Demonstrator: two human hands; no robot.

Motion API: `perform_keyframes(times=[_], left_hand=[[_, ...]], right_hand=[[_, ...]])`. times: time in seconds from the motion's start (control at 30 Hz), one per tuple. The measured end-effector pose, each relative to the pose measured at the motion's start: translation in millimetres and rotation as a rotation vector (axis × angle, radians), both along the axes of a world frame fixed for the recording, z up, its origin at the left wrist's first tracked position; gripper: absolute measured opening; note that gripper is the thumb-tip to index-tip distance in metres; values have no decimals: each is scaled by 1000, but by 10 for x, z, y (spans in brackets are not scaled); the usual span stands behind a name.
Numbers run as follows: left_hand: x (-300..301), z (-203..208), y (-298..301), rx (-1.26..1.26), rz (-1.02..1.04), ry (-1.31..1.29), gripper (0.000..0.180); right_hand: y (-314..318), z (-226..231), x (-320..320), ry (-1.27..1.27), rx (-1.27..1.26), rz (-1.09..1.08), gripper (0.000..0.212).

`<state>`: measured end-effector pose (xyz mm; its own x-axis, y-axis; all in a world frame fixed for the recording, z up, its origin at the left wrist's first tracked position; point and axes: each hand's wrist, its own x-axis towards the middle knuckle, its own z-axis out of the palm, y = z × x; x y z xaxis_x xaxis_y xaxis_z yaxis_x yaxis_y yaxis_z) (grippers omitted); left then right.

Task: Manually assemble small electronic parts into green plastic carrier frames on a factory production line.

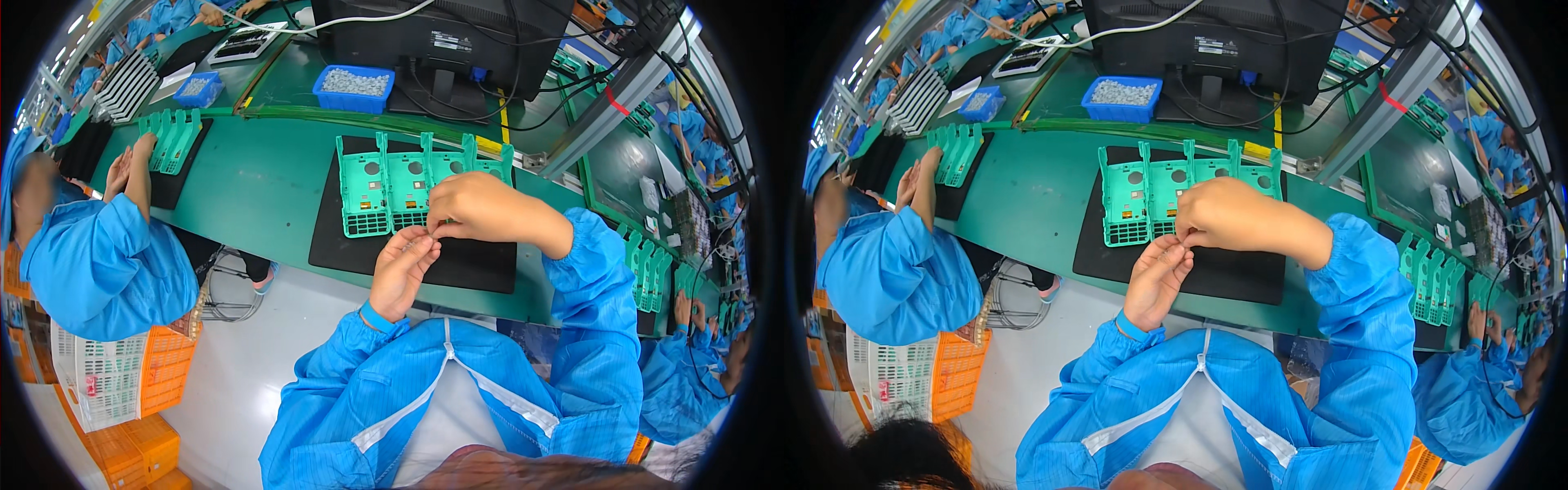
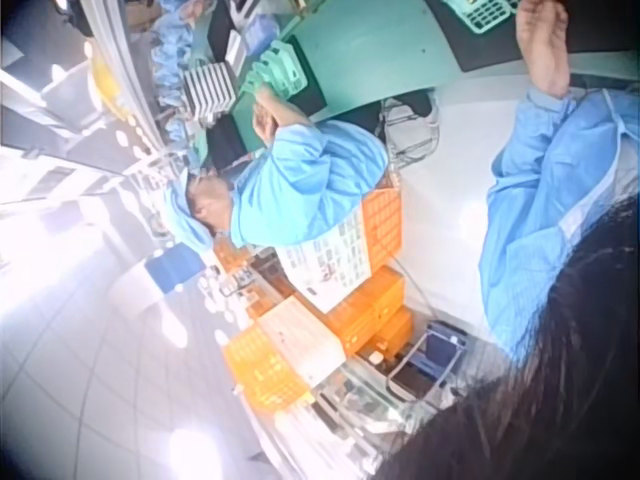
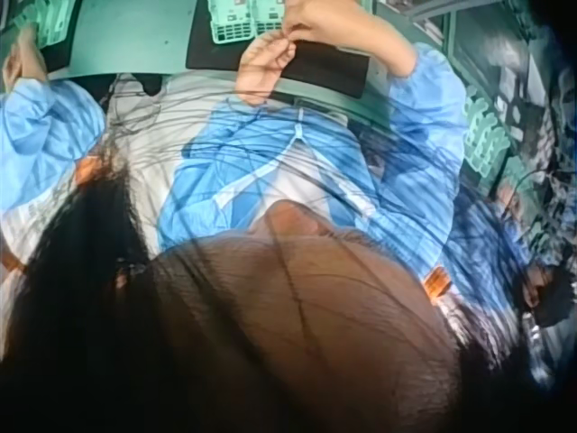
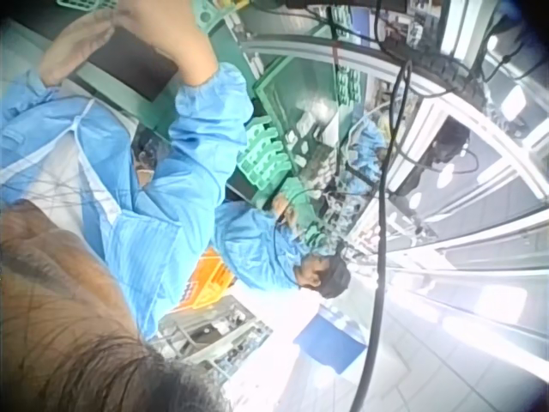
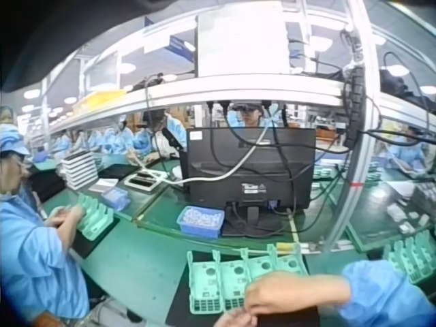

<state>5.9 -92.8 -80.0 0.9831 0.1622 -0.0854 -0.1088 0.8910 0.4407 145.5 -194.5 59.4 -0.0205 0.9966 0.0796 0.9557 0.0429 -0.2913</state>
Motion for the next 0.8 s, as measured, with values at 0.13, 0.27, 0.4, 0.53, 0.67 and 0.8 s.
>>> perform_keyframes(times=[0.13, 0.27, 0.4, 0.53, 0.67, 0.8], left_hand=[[-22, 5, 24, 45, -114, 29, 24], [-33, 116, -12, 36, -55, 51, 37], [-29, 87, 50, -190, -113, -25, 46], [-33, 48, 65, -156, -118, -34, 51], [-37, 40, 82, -147, -105, -22, 50], [-42, 42, 83, -154, -99, -17, 49]], right_hand=[[104, 111, 65, 111, -239, -3, 9], [236, -5, 260, -21, -110, -29, 6], [478, -248, 575, -264, -142, -137, 7], [645, -381, 619, -319, -322, -160, 10], [740, -378, 584, -410, -418, -161, 12], [782, -335, 560, -448, -517, -161, 13]])
